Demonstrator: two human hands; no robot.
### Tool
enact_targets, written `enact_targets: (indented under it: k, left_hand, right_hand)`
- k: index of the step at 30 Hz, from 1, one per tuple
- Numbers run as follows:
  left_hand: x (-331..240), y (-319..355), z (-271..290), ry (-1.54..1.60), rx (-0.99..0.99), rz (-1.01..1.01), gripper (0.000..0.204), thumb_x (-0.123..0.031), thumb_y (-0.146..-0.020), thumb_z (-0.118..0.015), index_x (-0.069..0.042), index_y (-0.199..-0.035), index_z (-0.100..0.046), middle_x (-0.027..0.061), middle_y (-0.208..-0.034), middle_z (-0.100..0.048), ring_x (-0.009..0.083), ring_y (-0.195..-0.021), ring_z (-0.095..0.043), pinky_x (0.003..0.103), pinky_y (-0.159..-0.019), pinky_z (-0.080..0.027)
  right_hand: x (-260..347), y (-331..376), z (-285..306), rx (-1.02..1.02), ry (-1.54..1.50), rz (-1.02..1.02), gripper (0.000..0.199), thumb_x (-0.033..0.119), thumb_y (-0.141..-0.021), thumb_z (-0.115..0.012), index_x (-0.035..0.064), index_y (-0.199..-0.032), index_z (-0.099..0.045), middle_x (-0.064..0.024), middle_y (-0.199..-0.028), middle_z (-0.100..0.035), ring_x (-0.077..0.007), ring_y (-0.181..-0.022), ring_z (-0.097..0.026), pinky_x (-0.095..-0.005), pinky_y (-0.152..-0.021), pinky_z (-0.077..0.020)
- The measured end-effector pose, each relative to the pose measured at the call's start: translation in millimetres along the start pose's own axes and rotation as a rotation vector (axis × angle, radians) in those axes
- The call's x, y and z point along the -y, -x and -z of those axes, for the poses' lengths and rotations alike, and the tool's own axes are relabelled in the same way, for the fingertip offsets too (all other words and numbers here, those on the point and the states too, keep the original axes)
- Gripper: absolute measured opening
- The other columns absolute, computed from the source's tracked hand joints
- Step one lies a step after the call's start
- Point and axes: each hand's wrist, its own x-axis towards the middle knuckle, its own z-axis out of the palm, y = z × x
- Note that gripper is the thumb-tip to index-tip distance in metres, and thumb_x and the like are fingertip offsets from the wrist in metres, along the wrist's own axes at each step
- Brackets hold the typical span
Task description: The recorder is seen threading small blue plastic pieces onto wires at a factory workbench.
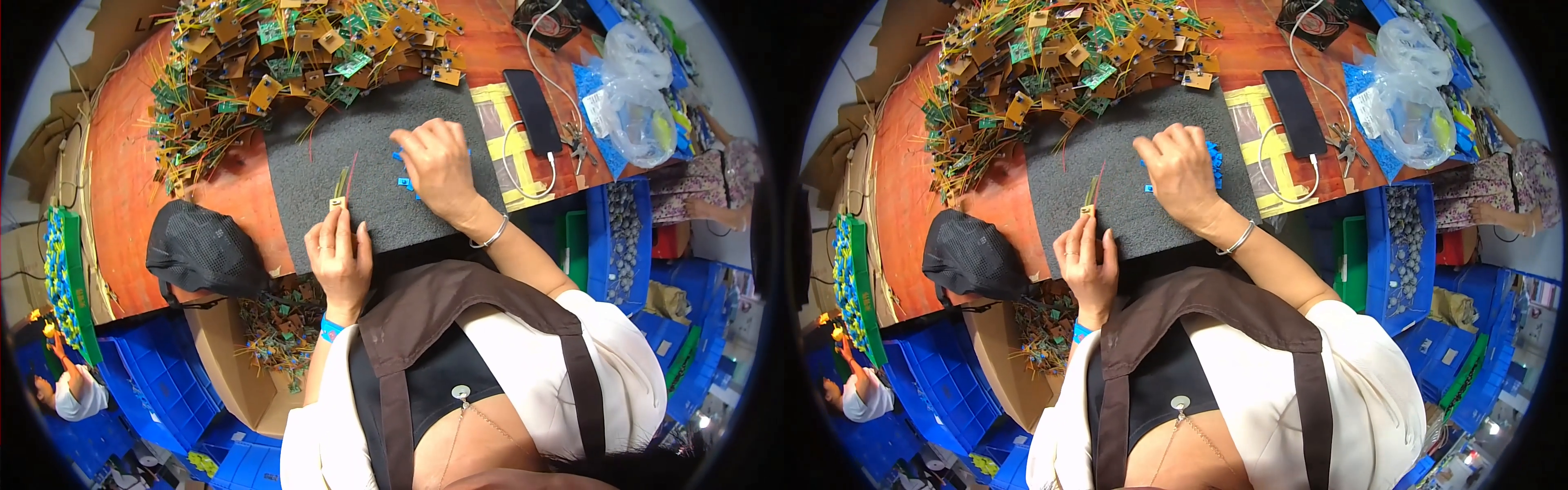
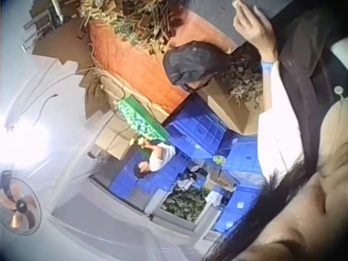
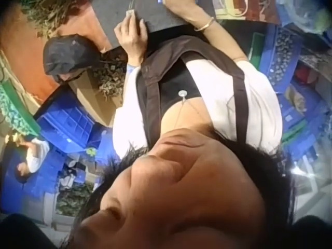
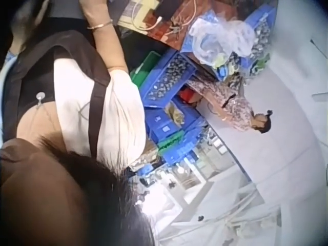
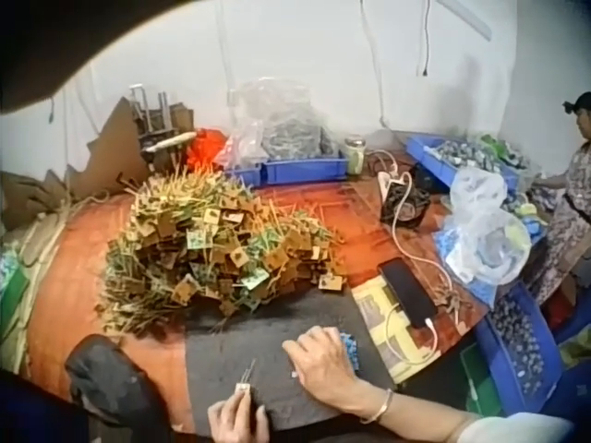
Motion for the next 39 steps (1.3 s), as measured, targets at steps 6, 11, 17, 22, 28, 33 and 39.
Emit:
enact_targets:
  k: [6, 11, 17, 22, 28, 33, 39]
  left_hand:
    - [1, 3, -4, 0.05, 0.04, -0.009, 0.038, -0.009, -0.081, -0.079, 0.006, -0.114, -0.068, 0.0169, -0.116, -0.066, 0.0352, -0.096, -0.061, 0.042, -0.084, -0.053]
    - [2, 9, -12, -0.024, 0.069, -0.013, 0.038, -0.015, -0.083, -0.078, 0.006, -0.114, -0.069, 0.0149, -0.119, -0.066, 0.0332, -0.099, -0.059, 0.043, -0.085, -0.051]
    - [1, 11, -8, -0.059, 0.094, 0.003, 0.038, -0.011, -0.082, -0.079, 0.002, -0.116, -0.069, 0.0119, -0.121, -0.067, 0.0327, -0.102, -0.059, 0.042, -0.09, -0.049]
    - [-1, 8, -5, -0.125, 0.084, -0.032, 0.036, -0.015, -0.084, -0.078, 0.001, -0.115, -0.071, 0.0101, -0.122, -0.068, 0.0312, -0.107, -0.059, 0.042, -0.093, -0.046]
    - [4, 12, -8, -0.099, 0.083, -0.053, 0.035, -0.016, -0.086, -0.075, 0.005, -0.114, -0.071, 0.0127, -0.123, -0.067, 0.0319, -0.115, -0.058, 0.045, -0.098, -0.046]
    - [7, 12, -6, -0.048, 0.094, -0.059, 0.033, -0.009, -0.085, -0.075, 0.004, -0.115, -0.07, 0.0135, -0.124, -0.067, 0.0331, -0.116, -0.06, 0.045, -0.101, -0.047]
    - [6, 11, -1, -0.048, 0.107, -0.054, 0.035, -0.007, -0.085, -0.073, 0.004, -0.118, -0.069, 0.015, -0.124, -0.066, 0.0342, -0.118, -0.059, 0.047, -0.103, -0.047]
  right_hand:
    - [22, 2, -3, 0.01, -0.191, 0.205, 0.014, 0.009, -0.078, -0.073, 0.0071, -0.092, -0.069, -0.005, -0.089, -0.063, -0.0264, -0.097, -0.061, -0.0419, -0.091, -0.045]
    - [29, 27, -18, 0.163, -0.18, 0.302, 0.013, 0.012, -0.078, -0.07, 0.0081, -0.09, -0.07, -0.0058, -0.092, -0.064, -0.0257, -0.105, -0.062, -0.0446, -0.096, -0.0445]
    - [20, 23, -4, 0.09, -0.274, 0.167, 0.014, 0.009, -0.079, -0.076, 0.0092, -0.093, -0.073, -0.0025, -0.088, -0.068, -0.024, -0.099, -0.064, -0.0408, -0.091, -0.043]
    - [22, 23, -6, 0.112, -0.264, 0.12, 0.01, 0.012, -0.078, -0.078, 0.0092, -0.087, -0.074, -0.0023, -0.087, -0.068, -0.0228, -0.098, -0.063, -0.0401, -0.09, -0.0416]
    - [32, 23, -15, 0.15, -0.244, 0.123, 0.011, 0.015, -0.078, -0.079, 0.0096, -0.085, -0.073, -0.0019, -0.087, -0.067, -0.0224, -0.098, -0.061, -0.0404, -0.091, -0.0401]
    - [32, 22, -22, 0.172, -0.212, 0.136, 0.011, 0.015, -0.077, -0.079, 0.0096, -0.082, -0.071, -0.0024, -0.086, -0.065, -0.0227, -0.098, -0.06, -0.0407, -0.09, -0.0404]
    - [39, 13, -23, 0.217, -0.278, 0.167, 0.012, 0.013, -0.077, -0.078, 0.0063, -0.08, -0.069, -0.0047, -0.084, -0.065, -0.0246, -0.09, -0.063, -0.0383, -0.079, -0.0477]
